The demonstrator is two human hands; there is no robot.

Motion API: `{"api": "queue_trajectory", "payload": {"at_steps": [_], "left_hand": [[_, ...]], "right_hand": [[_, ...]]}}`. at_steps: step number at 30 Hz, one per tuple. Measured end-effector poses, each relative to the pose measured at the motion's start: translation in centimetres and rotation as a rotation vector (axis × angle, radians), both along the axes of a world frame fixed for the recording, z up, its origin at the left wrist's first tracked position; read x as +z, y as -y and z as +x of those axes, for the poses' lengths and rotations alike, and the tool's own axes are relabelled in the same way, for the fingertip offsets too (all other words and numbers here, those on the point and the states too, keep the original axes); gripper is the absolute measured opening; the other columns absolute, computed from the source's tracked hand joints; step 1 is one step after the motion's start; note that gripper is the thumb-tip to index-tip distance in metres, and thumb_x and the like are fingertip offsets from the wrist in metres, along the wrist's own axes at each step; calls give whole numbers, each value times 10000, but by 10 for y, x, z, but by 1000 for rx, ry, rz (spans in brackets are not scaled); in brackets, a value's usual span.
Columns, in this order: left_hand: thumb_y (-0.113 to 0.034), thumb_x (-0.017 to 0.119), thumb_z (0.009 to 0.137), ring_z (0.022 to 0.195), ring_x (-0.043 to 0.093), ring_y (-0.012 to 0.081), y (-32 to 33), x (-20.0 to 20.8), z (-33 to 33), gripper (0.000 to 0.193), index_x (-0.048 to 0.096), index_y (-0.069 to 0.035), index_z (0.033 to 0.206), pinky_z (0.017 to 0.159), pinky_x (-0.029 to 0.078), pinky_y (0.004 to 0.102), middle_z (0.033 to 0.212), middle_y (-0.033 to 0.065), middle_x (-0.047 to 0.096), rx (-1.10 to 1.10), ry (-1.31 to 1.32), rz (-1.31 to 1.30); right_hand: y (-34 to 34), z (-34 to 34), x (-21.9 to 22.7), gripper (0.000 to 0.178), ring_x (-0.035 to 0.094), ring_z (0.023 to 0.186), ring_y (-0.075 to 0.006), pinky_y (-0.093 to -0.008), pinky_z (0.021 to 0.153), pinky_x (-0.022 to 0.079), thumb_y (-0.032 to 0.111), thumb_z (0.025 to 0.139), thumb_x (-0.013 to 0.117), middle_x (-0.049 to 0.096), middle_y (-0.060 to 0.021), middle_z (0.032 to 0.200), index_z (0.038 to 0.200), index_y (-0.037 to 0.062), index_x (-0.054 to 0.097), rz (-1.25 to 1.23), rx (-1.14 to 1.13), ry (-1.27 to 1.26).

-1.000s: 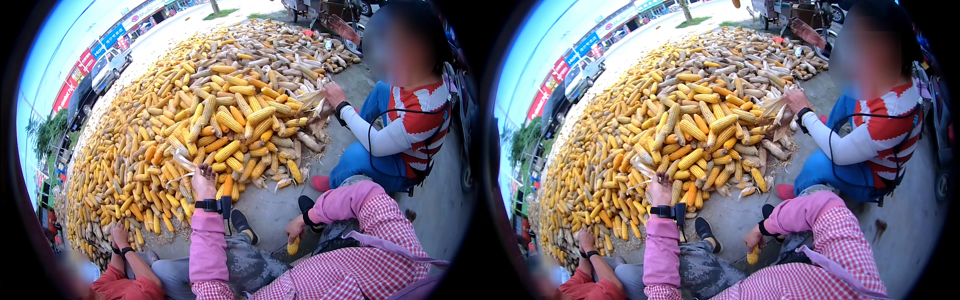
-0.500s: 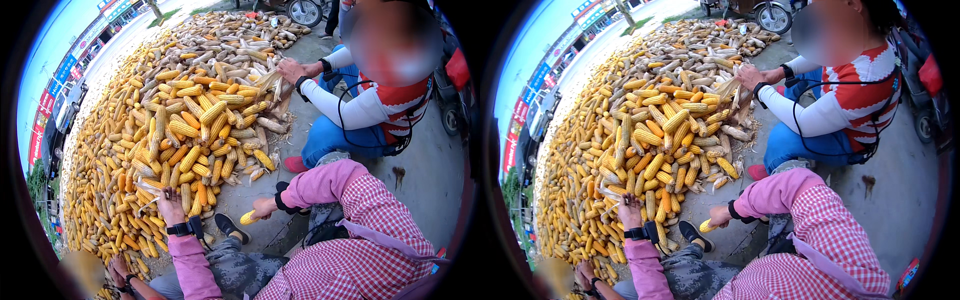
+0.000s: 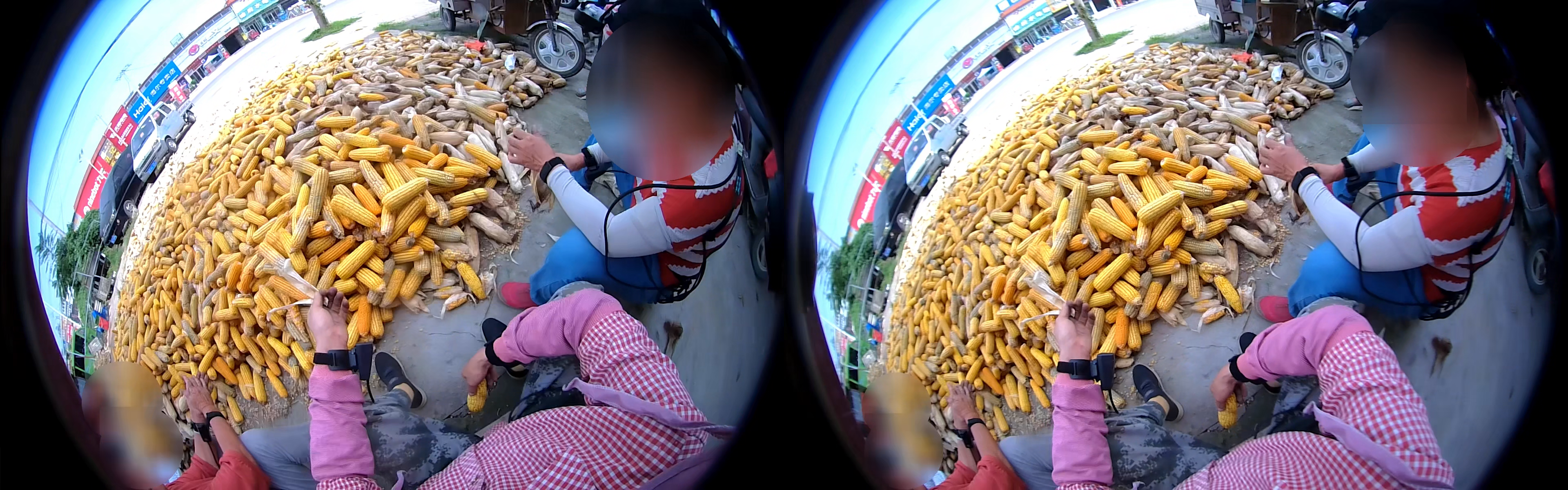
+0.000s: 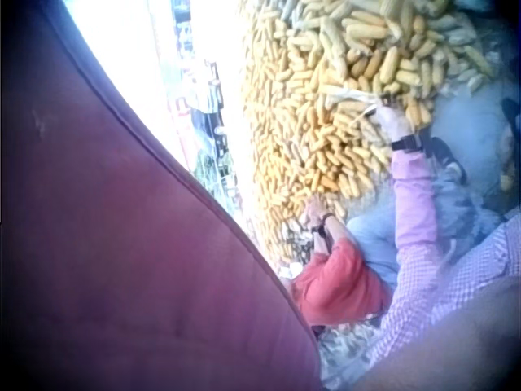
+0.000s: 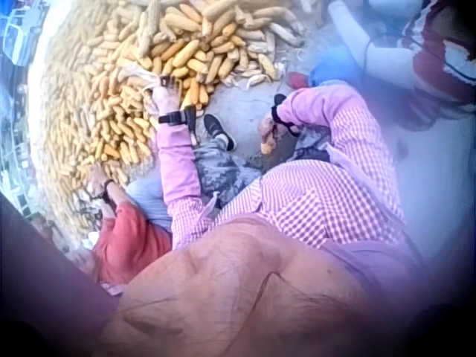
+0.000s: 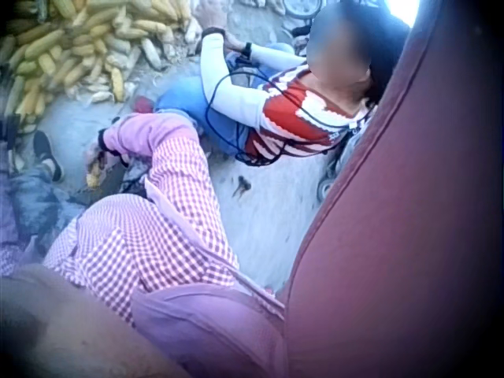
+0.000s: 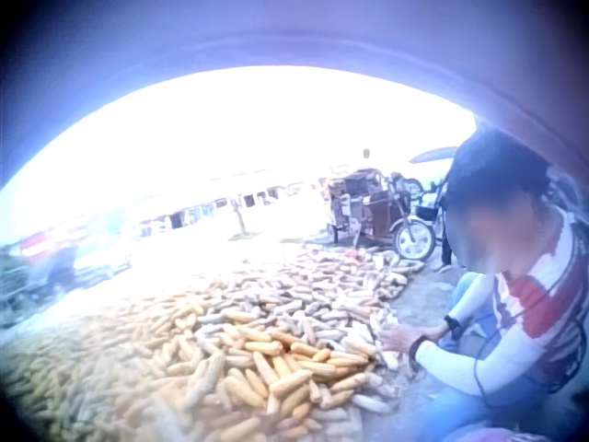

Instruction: The person sits on the ground and shucks corn cobs by hand, peeling back the husks and removing silk. They repeatedly pick up cobs from a large pile, strip them, and place the cleaned cobs aside.

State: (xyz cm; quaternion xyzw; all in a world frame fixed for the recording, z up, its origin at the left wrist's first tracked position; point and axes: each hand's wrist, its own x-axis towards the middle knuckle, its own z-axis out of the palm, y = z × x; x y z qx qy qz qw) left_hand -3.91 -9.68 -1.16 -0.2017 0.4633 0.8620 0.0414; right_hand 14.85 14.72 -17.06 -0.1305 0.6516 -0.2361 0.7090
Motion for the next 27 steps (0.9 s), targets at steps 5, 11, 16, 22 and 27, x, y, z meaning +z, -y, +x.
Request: {"api": "queue_trajectory", "payload": {"at_steps": [5, 11, 16, 22, 27], "left_hand": [[-259, 473, 1026, 838, 638, 185, -1, 5, -2, 175, 554, -132, 936, 729, 530, 339, 924, 23, 658, 6, -2, 23], [-279, 456, 1036, 838, 644, 183, -5, 11, 5, 206, 567, -132, 943, 729, 533, 342, 921, 21, 667, -1, -31, 22], [-274, 461, 1032, 853, 655, 192, -9, 13, 9, 196, 557, -117, 964, 733, 539, 350, 923, 45, 666, -36, -11, 53], [-272, 454, 1023, 799, 666, 205, -31, 29, 23, 212, 552, -94, 962, 688, 538, 345, 910, 75, 669, -181, -26, -69], [-261, 432, 997, 682, 662, 199, -65, 39, 39, 236, 553, -83, 898, 602, 532, 314, 832, 84, 677, -454, -101, -350]], "right_hand": [[-7, -9, -2, 447, 674, 665, -168, -292, 592, 568, 407, 892, 652, 695, -75, 897, 1069, -3, 649, 31, 69, 93], [-56, -229, 179, 396, 699, 770, -166, -289, 695, 584, 342, 940, 630, 700, -103, 985, 1112, -14, 636, -224, -760, -505], [-86, -326, 396, 299, 676, 928, -189, -299, 801, 576, 166, 1009, 516, 675, -113, 1080, 1261, 6, 535, -1567, -1560, -745], [-7, -231, 327, 456, 676, 891, -153, -278, 731, 559, 391, 980, 583, 686, -99, 1058, 1214, 0, 610, -675, -987, -801], [1, -174, 234, 659, 615, 871, -155, -257, 716, 496, 592, 904, 611, 666, -104, 1009, 1184, -4, 649, -517, -810, -666]]}}
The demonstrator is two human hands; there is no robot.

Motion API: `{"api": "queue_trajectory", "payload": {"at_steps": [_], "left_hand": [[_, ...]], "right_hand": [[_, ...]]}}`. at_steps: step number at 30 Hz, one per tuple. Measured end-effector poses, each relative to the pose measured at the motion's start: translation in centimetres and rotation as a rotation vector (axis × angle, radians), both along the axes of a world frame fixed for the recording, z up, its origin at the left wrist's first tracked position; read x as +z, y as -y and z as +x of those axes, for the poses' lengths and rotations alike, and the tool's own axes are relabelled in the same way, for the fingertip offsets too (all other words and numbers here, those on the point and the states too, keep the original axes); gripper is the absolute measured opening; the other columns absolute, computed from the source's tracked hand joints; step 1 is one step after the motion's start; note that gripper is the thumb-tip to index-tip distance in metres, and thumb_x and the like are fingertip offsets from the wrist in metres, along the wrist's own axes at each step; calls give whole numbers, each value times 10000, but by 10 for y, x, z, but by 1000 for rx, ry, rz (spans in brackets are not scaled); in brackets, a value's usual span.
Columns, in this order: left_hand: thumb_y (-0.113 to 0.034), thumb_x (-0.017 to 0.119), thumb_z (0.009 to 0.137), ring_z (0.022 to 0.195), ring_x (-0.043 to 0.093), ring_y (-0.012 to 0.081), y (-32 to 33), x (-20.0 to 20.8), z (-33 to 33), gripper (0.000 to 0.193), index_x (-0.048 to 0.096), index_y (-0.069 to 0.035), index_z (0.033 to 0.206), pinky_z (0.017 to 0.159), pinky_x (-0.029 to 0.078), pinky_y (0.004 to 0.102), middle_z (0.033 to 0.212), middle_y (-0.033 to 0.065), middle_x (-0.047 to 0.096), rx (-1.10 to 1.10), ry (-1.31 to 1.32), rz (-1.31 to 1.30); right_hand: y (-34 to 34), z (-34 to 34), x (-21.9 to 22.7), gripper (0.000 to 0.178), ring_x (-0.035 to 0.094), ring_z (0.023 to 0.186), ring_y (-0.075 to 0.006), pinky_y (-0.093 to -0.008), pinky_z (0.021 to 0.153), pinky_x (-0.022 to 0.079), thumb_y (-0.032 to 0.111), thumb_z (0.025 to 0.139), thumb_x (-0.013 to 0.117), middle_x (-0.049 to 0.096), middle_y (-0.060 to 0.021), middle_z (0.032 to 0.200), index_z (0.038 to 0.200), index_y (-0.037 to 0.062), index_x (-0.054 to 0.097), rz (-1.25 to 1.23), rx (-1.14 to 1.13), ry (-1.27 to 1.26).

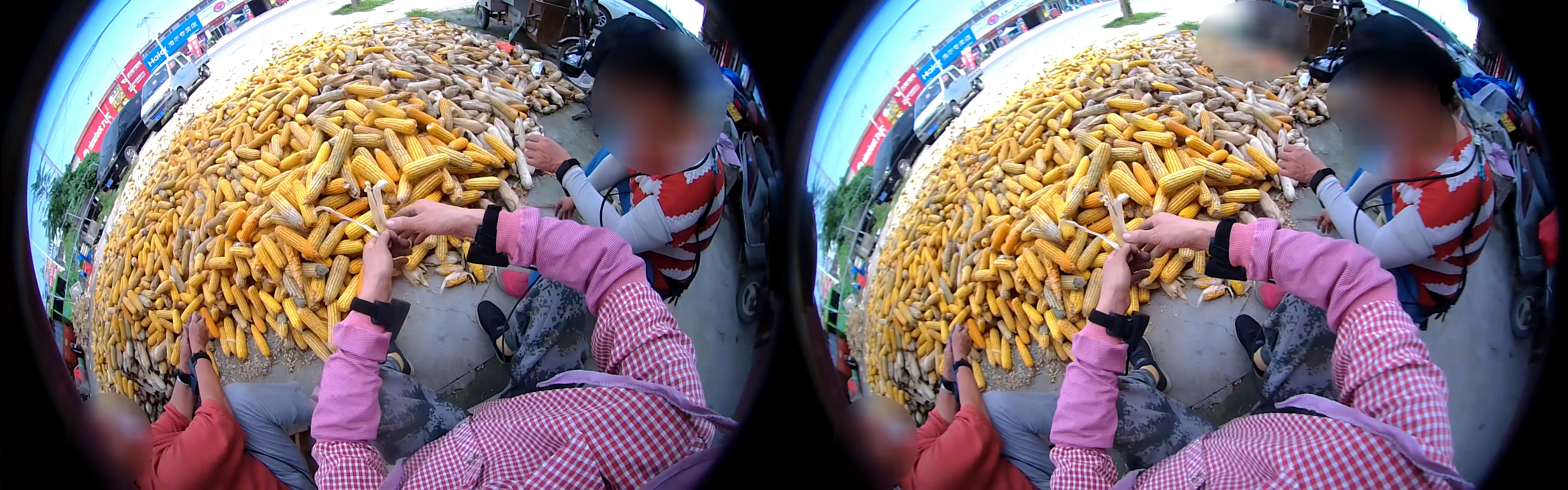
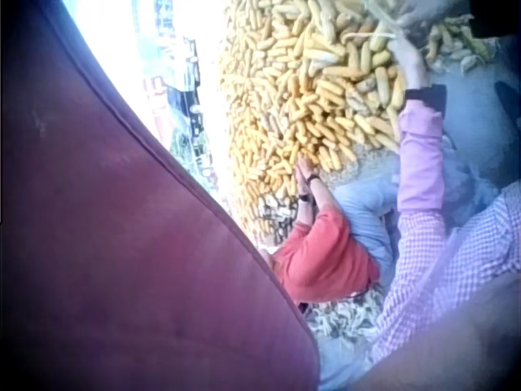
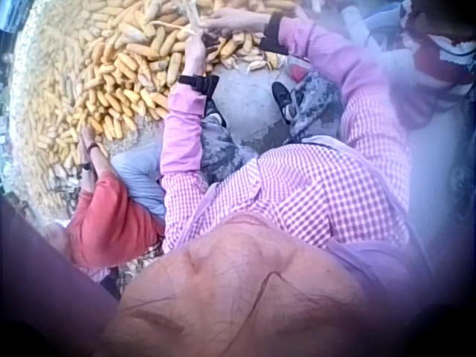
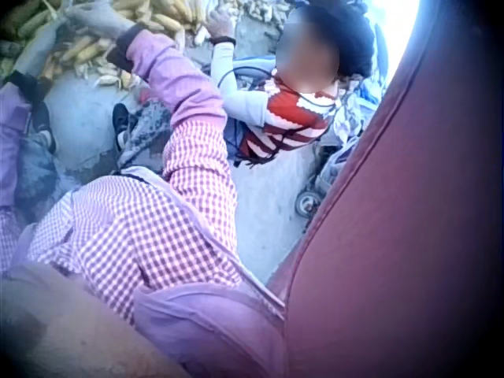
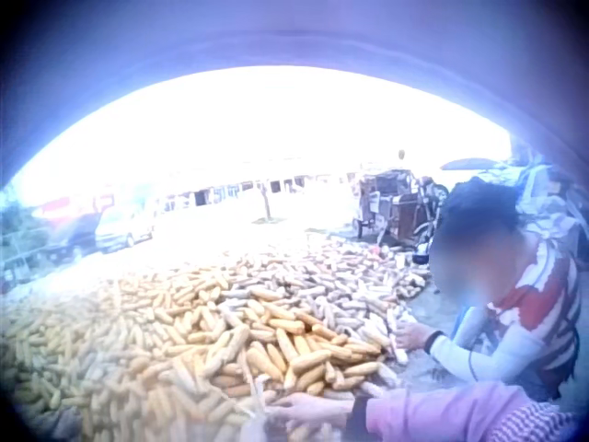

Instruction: The person sits on the ground and shucks corn cobs by hand, peeling back the husks and removing silk. They repeatedly pick up cobs from a large pile, strip them, and place the cleaned cobs aside.

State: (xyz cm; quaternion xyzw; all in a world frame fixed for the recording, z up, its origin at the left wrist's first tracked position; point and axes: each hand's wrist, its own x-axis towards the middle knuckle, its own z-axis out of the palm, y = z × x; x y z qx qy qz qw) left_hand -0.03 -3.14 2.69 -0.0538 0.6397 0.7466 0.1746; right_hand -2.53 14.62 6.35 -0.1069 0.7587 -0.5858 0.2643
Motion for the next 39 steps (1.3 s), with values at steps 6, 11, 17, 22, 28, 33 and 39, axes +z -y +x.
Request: {"api": "queue_trajectory", "payload": {"at_steps": [6, 11, 17, 22, 28, 33, 39], "left_hand": [[-248, 389, 1038, 664, 642, 157, -4, -32, 9, 312, 601, -19, 1044, 568, 516, 292, 815, 60, 671, -178, -195, -195], [-297, 509, 1025, 767, 644, 128, -10, -6, 20, 335, 537, -14, 1202, 665, 509, 256, 934, 66, 659, -436, -422, -98], [-285, 554, 999, 816, 634, 119, 0, 8, 30, 347, 538, -47, 1251, 714, 503, 258, 978, 59, 642, -618, -386, -264], [-263, 628, 907, 852, 676, 342, 5, -23, 33, 299, 641, -10, 1065, 758, 522, 409, 885, 208, 689, -676, -684, -845], [-238, 634, 901, 828, 653, 358, 12, -38, 43, 280, 651, 11, 1027, 757, 509, 418, 881, 202, 682, -876, -558, -866], [-207, 609, 926, 762, 647, 229, 32, -60, 33, 274, 639, 33, 1055, 697, 509, 342, 841, 139, 672, -887, -564, -916], [-232, 625, 915, 747, 663, 230, 25, -66, 35, 297, 661, 26, 1057, 705, 521, 349, 862, 144, 687, -910, -644, -1012]], "right_hand": [[14, 38, -8, 510, 642, 771, -187, -319, 712, 504, 468, 928, 627, 702, -126, 881, 1078, -14, 693, 201, -121, -169], [-11, 46, 21, 361, 669, 739, -258, -378, 717, 507, 315, 910, 597, 694, -170, 814, 1005, -19, 696, 234, -327, -347], [-37, 91, 96, 341, 671, 757, -174, -310, 639, 574, 246, 989, 520, 705, -103, 878, 973, -66, 655, -112, -340, -169], [-72, 173, 147, 349, 683, 787, -145, -278, 637, 602, 255, 1009, 496, 682, -79, 900, 1024, -60, 645, 87, -274, -24], [-126, 248, 153, 354, 660, 725, -103, -242, 660, 540, 328, 1031, 506, 656, -30, 818, 1082, -1, 629, 145, -205, -63], [-139, 237, 141, 353, 662, 694, -122, -259, 652, 569, 320, 1025, 509, 662, -40, 821, 1088, -8, 622, 8, -200, -160], [-104, 209, 178, 343, 687, 731, -137, -269, 658, 587, 283, 1020, 510, 672, -62, 825, 1085, -34, 624, -98, -143, -311]]}}
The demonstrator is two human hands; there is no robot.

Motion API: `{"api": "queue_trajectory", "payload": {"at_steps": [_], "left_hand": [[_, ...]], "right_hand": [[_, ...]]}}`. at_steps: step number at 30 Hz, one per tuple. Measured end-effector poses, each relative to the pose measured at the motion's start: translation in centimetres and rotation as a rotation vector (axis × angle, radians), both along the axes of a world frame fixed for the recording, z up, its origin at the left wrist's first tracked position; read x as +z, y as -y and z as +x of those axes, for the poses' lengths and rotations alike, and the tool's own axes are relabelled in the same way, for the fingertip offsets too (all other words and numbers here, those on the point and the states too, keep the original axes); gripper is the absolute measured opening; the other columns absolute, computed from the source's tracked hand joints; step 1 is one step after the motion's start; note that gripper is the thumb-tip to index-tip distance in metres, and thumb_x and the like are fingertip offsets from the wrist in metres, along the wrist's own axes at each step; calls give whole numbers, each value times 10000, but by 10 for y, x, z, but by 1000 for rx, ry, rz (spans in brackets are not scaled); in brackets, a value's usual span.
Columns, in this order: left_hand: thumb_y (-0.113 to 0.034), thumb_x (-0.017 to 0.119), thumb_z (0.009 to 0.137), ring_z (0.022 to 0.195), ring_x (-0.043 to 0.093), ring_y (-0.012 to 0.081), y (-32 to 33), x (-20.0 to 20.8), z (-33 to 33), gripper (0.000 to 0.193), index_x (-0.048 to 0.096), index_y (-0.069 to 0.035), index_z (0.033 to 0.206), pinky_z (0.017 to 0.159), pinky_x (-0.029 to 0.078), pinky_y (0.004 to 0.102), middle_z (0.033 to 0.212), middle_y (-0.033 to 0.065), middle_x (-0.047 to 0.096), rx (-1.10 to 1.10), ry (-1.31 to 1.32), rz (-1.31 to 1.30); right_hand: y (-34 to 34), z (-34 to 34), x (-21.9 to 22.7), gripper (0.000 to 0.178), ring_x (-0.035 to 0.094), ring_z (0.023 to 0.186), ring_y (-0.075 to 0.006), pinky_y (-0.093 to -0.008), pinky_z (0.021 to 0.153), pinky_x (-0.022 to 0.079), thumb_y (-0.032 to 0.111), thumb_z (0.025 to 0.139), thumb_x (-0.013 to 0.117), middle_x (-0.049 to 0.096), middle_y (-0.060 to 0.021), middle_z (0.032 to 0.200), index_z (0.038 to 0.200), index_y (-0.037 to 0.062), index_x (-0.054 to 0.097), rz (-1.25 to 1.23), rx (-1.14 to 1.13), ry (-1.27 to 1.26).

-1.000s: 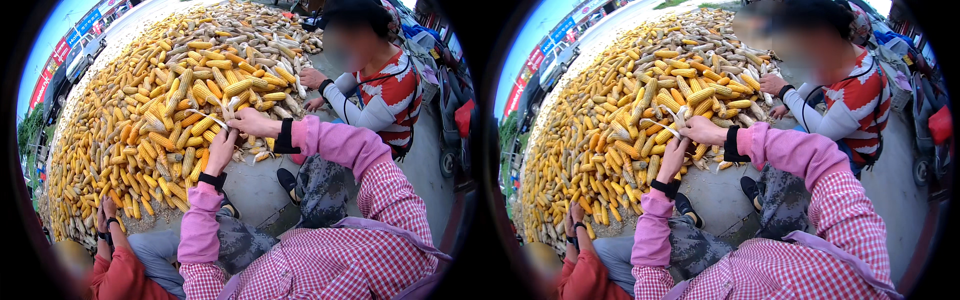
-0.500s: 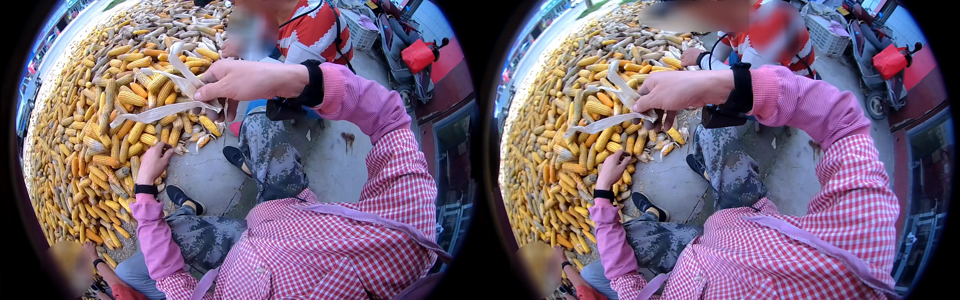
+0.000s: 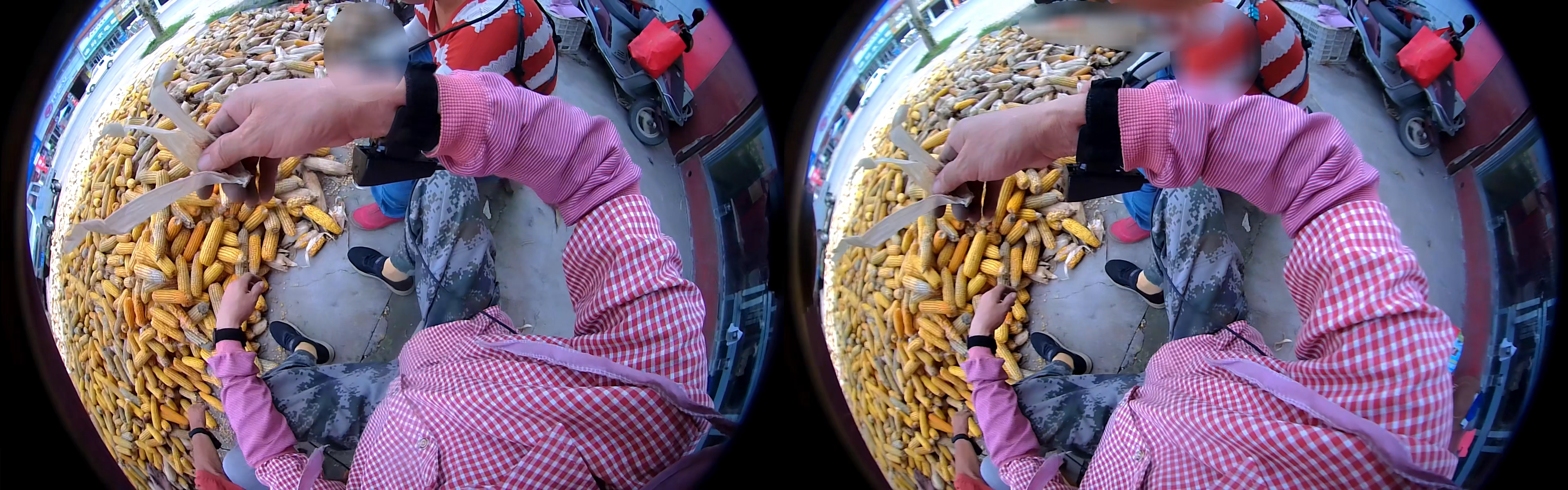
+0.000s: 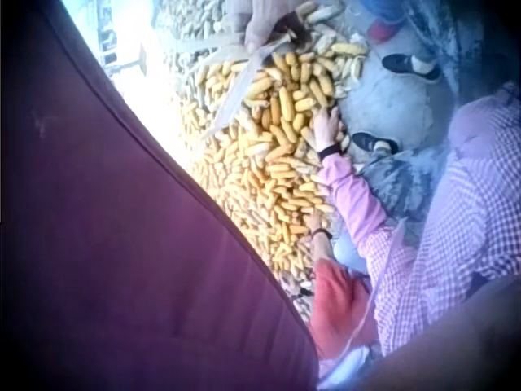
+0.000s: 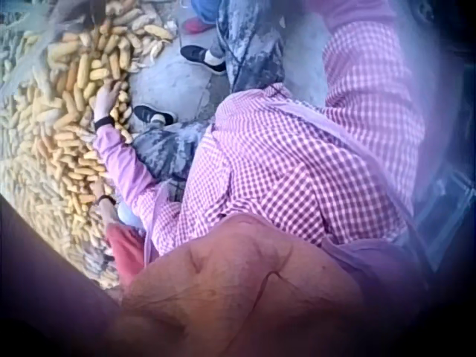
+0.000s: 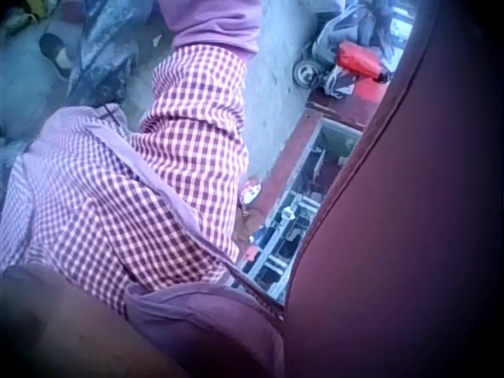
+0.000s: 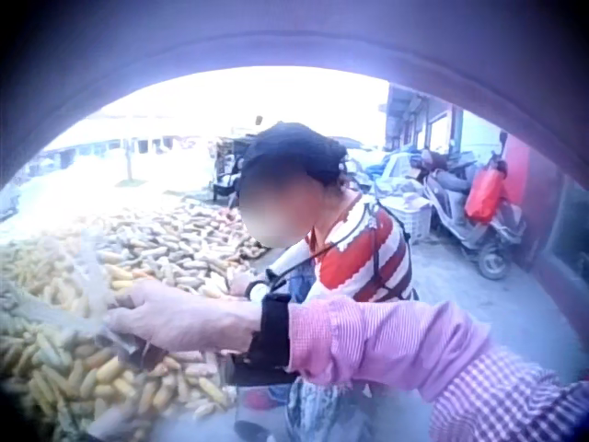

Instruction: The person sits on the ground and shucks corn cobs by hand, peeling back the husks and removing silk. They repeatedly pick up cobs from a large pile, strip them, and place the cleaned cobs aside.

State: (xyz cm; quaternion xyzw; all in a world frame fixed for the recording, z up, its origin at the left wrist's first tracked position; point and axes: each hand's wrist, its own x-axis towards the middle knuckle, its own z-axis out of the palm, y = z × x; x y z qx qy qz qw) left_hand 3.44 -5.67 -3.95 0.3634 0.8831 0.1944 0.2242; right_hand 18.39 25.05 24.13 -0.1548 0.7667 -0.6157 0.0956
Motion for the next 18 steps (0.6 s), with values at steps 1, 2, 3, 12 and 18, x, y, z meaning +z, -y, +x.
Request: {"api": "queue_trajectory", "payload": {"at_steps": [1, 2, 3, 12, 18], "left_hand": [[-240, 628, 901, 826, 675, 305, -8, 10, 7, 304, 669, 23, 1048, 761, 522, 379, 921, 194, 695, -16, -34, -13], [-241, 624, 901, 860, 672, 326, -9, 15, 11, 307, 671, 24, 1048, 781, 519, 388, 943, 206, 694, -17, -28, -18], [-241, 621, 900, 894, 669, 348, -10, 17, 12, 309, 672, 26, 1047, 801, 517, 396, 965, 218, 694, -21, -21, -22], [-264, 617, 906, 831, 668, 333, 4, 3, 5, 330, 651, 32, 1048, 762, 510, 404, 878, 208, 689, 27, 116, 0], [-231, 605, 925, 736, 665, 258, 23, -18, -14, 289, 632, 35, 1035, 697, 515, 353, 833, 160, 676, 29, 98, 17]], "right_hand": [[3, 0, 7, 342, 686, 729, -137, -268, 658, 586, 280, 1020, 511, 673, -64, 825, 1083, -37, 625, -8, 12, -25], [4, 12, 19, 339, 680, 724, -136, -271, 657, 584, 279, 1015, 519, 671, -66, 827, 1075, -36, 630, 20, 18, -46], [2, 24, 28, 339, 676, 716, -134, -268, 646, 580, 280, 1014, 522, 667, -61, 815, 1076, -35, 632, 48, 1, -48], [-73, 197, 40, 302, 621, 588, -124, -269, 541, 517, 275, 1029, 513, 624, -54, 713, 1004, -12, 602, 208, -260, 299], [-165, 344, -124, 321, 624, 672, -103, -261, 552, 543, 270, 1005, 525, 612, -12, 738, 1120, -8, 637, -34, -600, 835]]}}
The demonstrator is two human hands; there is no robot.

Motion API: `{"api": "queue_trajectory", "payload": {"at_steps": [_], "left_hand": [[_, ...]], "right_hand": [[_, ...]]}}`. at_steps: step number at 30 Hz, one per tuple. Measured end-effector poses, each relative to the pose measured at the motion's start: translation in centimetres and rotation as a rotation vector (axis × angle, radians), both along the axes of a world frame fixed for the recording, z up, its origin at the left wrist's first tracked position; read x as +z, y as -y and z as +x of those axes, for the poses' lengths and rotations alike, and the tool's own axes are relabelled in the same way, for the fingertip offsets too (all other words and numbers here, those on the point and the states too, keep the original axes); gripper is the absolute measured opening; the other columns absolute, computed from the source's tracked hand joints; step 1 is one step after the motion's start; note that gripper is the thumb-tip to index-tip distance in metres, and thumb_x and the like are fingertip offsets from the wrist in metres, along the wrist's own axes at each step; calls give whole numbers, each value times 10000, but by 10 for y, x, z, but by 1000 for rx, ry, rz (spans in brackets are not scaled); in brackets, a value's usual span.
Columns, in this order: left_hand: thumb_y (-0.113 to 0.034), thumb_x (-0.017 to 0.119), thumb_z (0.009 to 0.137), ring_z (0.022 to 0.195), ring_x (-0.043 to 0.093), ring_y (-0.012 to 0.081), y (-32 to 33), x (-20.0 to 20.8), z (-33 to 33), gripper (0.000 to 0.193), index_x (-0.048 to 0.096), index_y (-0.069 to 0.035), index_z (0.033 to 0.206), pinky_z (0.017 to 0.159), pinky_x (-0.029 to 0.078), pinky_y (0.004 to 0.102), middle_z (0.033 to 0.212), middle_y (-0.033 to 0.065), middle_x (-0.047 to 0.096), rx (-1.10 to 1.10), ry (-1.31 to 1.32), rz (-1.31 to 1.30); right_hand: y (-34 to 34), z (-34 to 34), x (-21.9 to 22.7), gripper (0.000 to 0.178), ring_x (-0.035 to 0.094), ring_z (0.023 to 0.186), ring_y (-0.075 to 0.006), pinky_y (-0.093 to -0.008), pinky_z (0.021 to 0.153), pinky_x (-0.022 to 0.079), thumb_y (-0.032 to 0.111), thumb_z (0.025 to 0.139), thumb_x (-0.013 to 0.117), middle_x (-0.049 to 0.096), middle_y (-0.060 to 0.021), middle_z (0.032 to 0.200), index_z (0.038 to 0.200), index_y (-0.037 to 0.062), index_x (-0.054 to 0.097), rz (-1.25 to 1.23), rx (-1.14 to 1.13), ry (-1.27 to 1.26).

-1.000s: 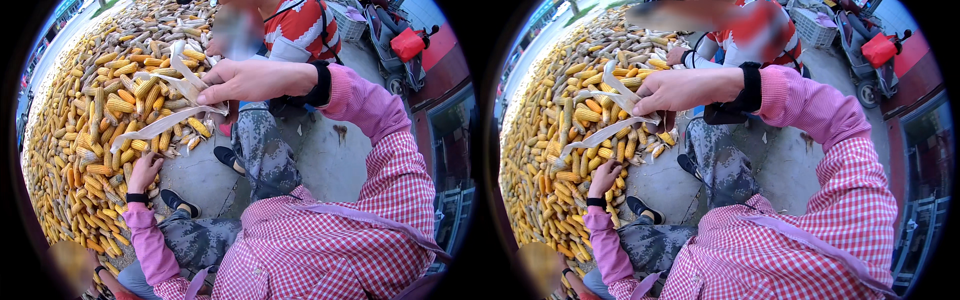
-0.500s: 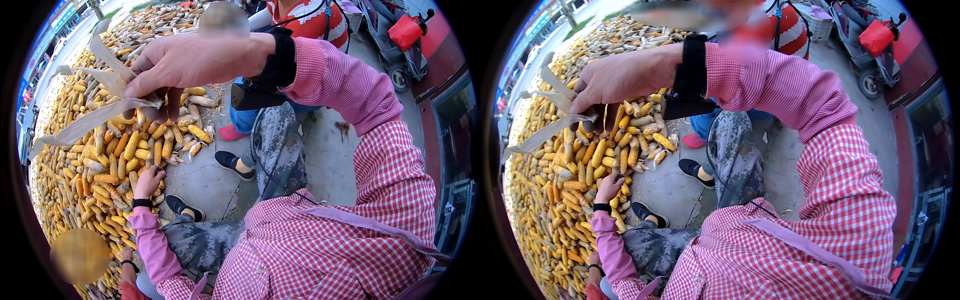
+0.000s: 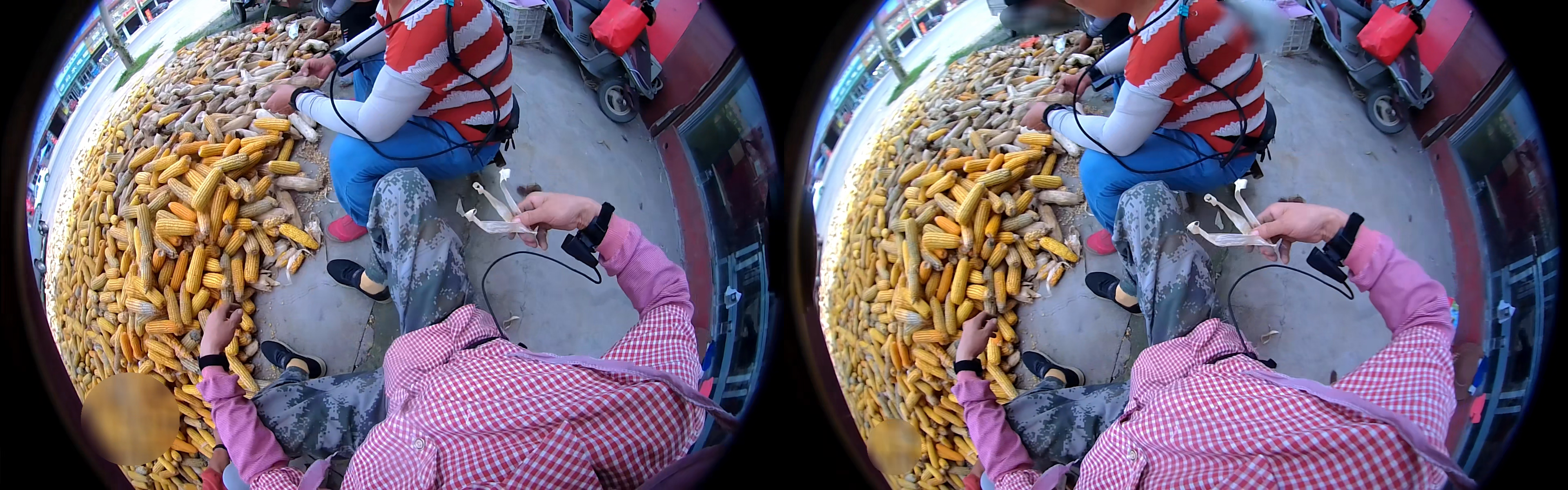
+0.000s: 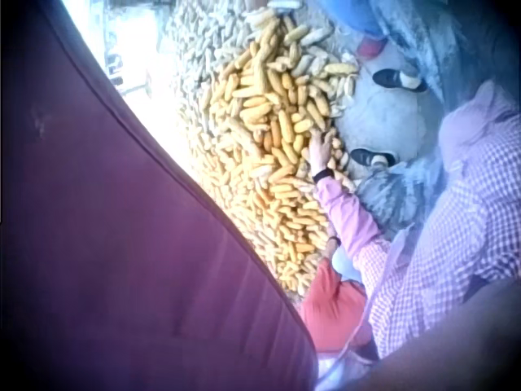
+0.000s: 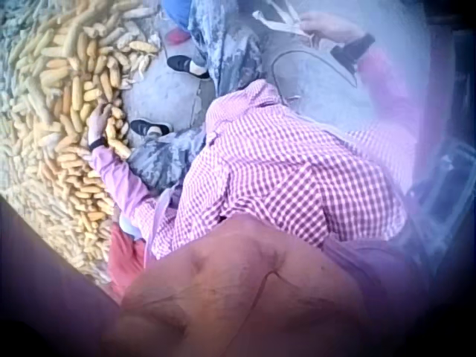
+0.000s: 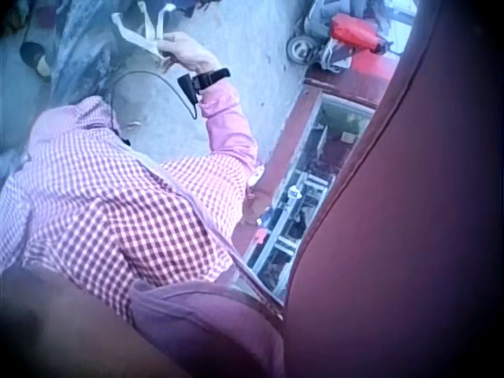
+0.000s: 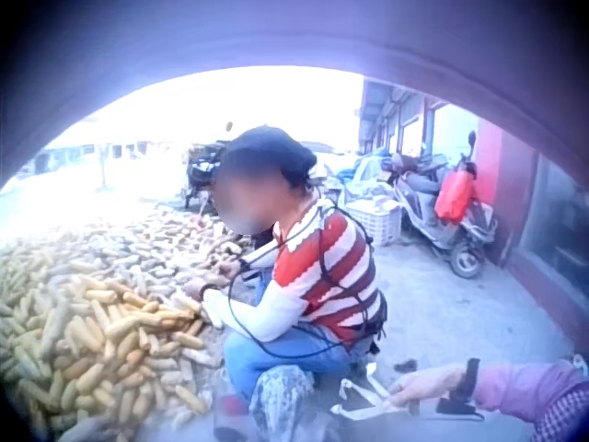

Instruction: The person sits on the ground and shucks corn cobs by hand, peeling back the husks and removing silk. They repeatedly pick up cobs from a large pile, strip them, and place the cleaned cobs aside.

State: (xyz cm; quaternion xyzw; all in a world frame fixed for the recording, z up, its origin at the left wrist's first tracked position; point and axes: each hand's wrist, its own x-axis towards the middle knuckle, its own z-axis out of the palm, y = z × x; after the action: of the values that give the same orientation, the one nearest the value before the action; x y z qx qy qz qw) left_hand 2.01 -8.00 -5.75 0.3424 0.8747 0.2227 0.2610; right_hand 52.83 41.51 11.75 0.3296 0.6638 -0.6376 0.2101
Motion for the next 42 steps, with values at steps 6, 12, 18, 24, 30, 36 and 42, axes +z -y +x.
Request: {"api": "queue_trajectory", "payload": {"at_steps": [6, 12, 18, 24, 30, 36, 42], "left_hand": [[-225, 572, 963, 760, 674, 182, 10, -4, 2, 287, 630, 46, 1039, 703, 534, 313, 871, 89, 672, 127, 221, 22], [-266, 545, 1004, 797, 668, 157, 47, 18, -30, 305, 600, -19, 1173, 708, 531, 295, 942, 66, 683, 338, 334, 133], [-270, 528, 1006, 810, 664, 144, 49, 27, -67, 287, 608, -47, 1168, 666, 505, 279, 930, 46, 678, 456, 314, 235], [-214, 533, 991, 752, 652, 143, 119, -20, -92, 270, 630, -21, 1153, 635, 511, 267, 911, 62, 676, 687, 172, 371], [-163, 554, 942, 720, 667, 155, 122, -84, -71, 278, 649, 46, 1100, 673, 531, 288, 852, 101, 698, 637, 106, 298], [-185, 638, 887, 832, 670, 202, 85, -164, -37, 273, 686, -6, 1088, 788, 528, 330, 925, 116, 707, 417, 146, 58], [-242, 739, 784, 1308, 424, 401, 20, -225, -43, 651, 493, -6, 1338, 1083, 361, 456, 1422, 251, 429, 547, -257, -24]], "right_hand": [[-68, 134, -180, 301, 689, 882, -230, -360, 714, 588, 286, 994, 527, 675, -106, 936, 1103, 15, 604, 13, -663, 226], [-116, 144, -217, 476, 644, 775, -236, -356, 654, 540, 288, 906, 635, 654, -143, 905, 1230, -53, 563, 562, -640, 294], [-1, -33, -37, 419, 647, 868, -158, -299, 790, 528, 199, 971, 580, 693, -119, 1024, 1309, -46, 543, 262, 101, -135], [109, -193, 62, 438, 638, 1028, -162, -290, 890, 499, 230, 1003, 540, 673, -104, 1139, 1361, -21, 509, -95, 669, -364], [209, -337, 37, 419, 665, 929, -150, -271, 769, 550, 263, 1021, 517, 669, -110, 1079, 1341, -7, 532, -424, 722, -416], [253, -456, -55, 315, 649, 872, -108, -263, 781, 539, 196, 1003, 526, 670, -65, 1058, 1249, 14, 599, -497, 263, -339], [233, -481, -75, 297, 628, 753, -105, -250, 661, 514, 156, 982, 507, 663, -27, 924, 1222, -1, 584, -719, -211, -311]]}}
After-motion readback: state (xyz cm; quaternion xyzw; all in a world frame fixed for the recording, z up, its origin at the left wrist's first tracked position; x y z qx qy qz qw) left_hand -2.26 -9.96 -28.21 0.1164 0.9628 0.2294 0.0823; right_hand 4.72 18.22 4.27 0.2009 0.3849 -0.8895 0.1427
